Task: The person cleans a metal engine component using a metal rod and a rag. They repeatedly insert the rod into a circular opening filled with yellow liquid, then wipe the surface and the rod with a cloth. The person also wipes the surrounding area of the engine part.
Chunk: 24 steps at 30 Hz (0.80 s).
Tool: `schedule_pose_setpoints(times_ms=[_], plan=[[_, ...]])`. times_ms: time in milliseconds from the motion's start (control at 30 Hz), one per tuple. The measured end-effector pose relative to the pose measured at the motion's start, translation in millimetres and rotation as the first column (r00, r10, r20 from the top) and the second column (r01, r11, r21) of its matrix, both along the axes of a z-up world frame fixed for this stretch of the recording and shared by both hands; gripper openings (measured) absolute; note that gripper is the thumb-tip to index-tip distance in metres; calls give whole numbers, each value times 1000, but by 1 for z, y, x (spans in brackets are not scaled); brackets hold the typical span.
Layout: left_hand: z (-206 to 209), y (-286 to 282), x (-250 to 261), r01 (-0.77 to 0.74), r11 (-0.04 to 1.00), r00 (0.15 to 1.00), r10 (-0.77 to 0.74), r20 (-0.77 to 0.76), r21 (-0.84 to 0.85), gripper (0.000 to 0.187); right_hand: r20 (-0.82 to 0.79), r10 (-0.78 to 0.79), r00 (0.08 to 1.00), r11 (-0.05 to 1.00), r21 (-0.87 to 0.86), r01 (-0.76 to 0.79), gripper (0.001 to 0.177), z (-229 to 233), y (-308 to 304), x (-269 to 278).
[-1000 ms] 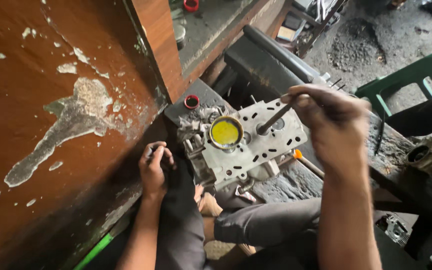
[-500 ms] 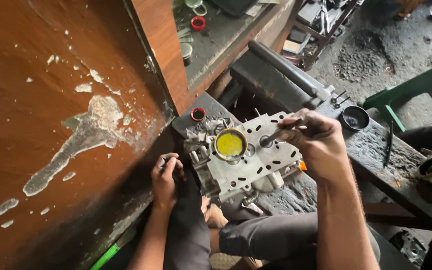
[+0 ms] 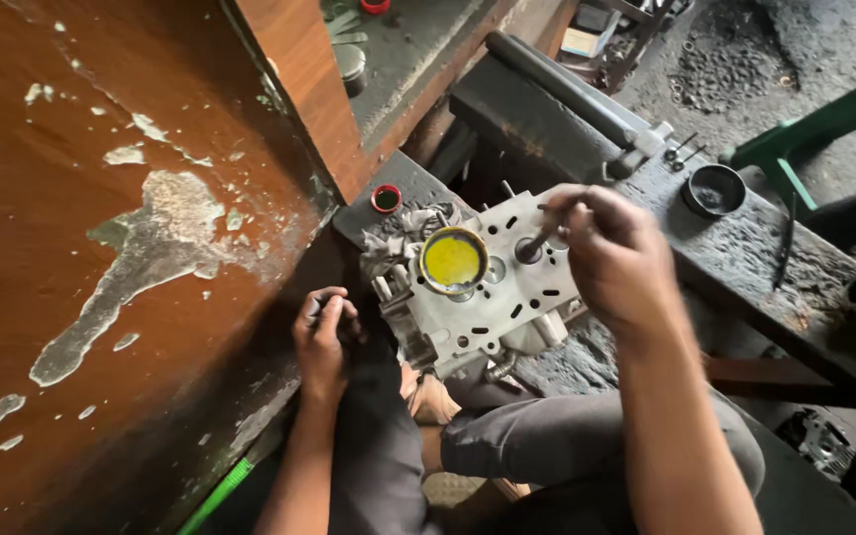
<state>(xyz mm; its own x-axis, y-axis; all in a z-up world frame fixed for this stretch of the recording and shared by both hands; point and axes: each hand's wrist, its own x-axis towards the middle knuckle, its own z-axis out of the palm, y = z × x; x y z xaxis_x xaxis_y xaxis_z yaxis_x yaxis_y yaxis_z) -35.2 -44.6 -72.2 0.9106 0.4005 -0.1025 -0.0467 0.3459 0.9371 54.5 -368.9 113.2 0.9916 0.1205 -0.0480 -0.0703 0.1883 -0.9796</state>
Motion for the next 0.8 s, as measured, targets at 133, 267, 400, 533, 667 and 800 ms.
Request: schedule_pose_setpoints(times_ms=[133,267,400,533,667,800], plan=[[10,7,13,0,999,1000,0,16,-43,14,245,6,970,978,-202,45,23,-3,2,13],[9,1,5,-8,999,1000,8,-7,-41,13,326,3,945,934,-339,115,39,10,13,7],[15,-4,13,-34,990,998,40,-43,134,15,441,82,894,960,-276,49,30,27,11,-10],[20,-5,49,-139,926,988,103,119,351,24,433,87,897,881,-454,134,20,24,10,-8],[20,4,100,-197,517,965,-48,258,833,26,402,69,913,944,-321,70,18,14,9,-5],[11,9,137,54,417,990,-141,6,907,40,411,127,903,889,-451,80,24,14,12,-9]])
